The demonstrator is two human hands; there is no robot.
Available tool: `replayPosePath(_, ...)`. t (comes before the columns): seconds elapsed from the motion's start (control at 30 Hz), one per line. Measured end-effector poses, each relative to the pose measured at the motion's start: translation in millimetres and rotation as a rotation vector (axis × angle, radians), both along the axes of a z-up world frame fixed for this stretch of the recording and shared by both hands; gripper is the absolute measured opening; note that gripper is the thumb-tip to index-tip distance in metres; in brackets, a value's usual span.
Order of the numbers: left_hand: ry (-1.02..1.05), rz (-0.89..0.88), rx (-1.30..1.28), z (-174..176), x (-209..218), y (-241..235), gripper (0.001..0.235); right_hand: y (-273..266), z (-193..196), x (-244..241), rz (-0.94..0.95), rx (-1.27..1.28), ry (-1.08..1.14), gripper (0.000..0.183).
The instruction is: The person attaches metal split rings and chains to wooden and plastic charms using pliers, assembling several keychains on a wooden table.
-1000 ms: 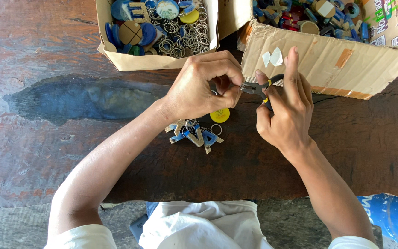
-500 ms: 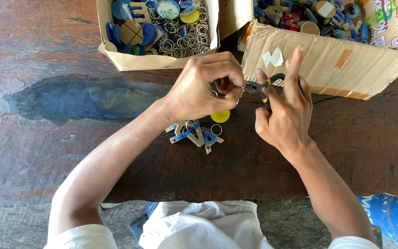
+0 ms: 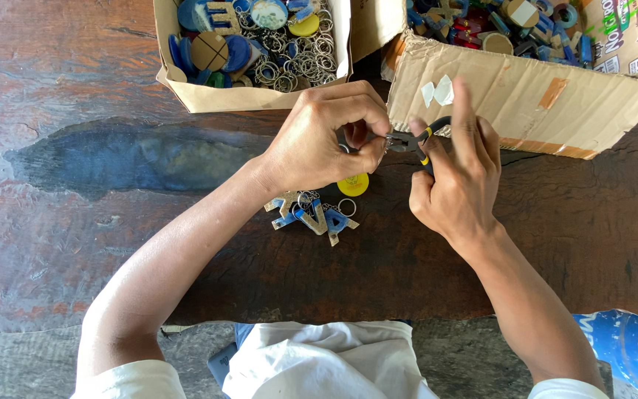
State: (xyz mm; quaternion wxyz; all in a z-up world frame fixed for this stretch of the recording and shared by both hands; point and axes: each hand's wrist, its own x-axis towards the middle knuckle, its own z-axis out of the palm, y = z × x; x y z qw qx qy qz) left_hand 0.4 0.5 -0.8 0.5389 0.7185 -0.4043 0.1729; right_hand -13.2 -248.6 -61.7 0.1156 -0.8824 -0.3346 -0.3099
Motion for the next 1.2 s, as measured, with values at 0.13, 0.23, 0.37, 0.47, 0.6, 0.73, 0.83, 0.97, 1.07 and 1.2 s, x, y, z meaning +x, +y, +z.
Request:
replayPosePath(0.13,-0.002,-0.001,0.007,-7.9,3.5,-2.8,0.018,23.1,30.3,-5.7,0.043,0.007,-0.048,0.038)
replayPosePath(0.23,0.081,-0.056,-0.145,-18.1,10.5,-5.7,0.012,15.6,10.7,3.6,0.05,0.061,-0.095,0.022)
replayPosePath(0.37,0.105,-0.06,-0.154,-18.5,10.1,-5.5,0.012,8.6,-0.7,5.1,0.077,0.062,-0.084,0.015)
replayPosePath(0.47,0.121,-0.062,-0.157,-18.5,10.5,-4.2,0.013,-1.4,-16.6,11.3,0.114,0.086,-0.083,0.014)
replayPosePath(0.6,0.192,-0.073,-0.155,-17.3,8.6,-4.9,0.011,3.9,-3.0,4.4,0.208,0.161,-0.068,0.007)
replayPosePath(0.73,0.239,-0.105,-0.15,-16.0,8.5,-2.6,0.01,2.4,-10.8,5.4,0.22,0.158,-0.088,0.01)
replayPosePath(0.83,0.287,-0.148,-0.145,-9.1,5.7,-1.4,0.009,12.8,-2.0,4.1,0.271,0.222,-0.059,0.014)
replayPosePath(0.97,0.312,-0.167,-0.131,-11.5,6.9,0.1,0.007,25.6,18.5,0.9,0.307,0.225,0.026,0.018)
replayPosePath(1.07,0.377,-0.231,-0.139,-16.1,10.1,0.1,0.007,21.3,17.9,5.4,0.303,0.186,0.026,0.019)
replayPosePath(1.2,0.474,-0.346,-0.159,-19.9,9.6,1.3,0.007,22.7,22.4,9.2,0.327,0.172,-0.054,0.034)
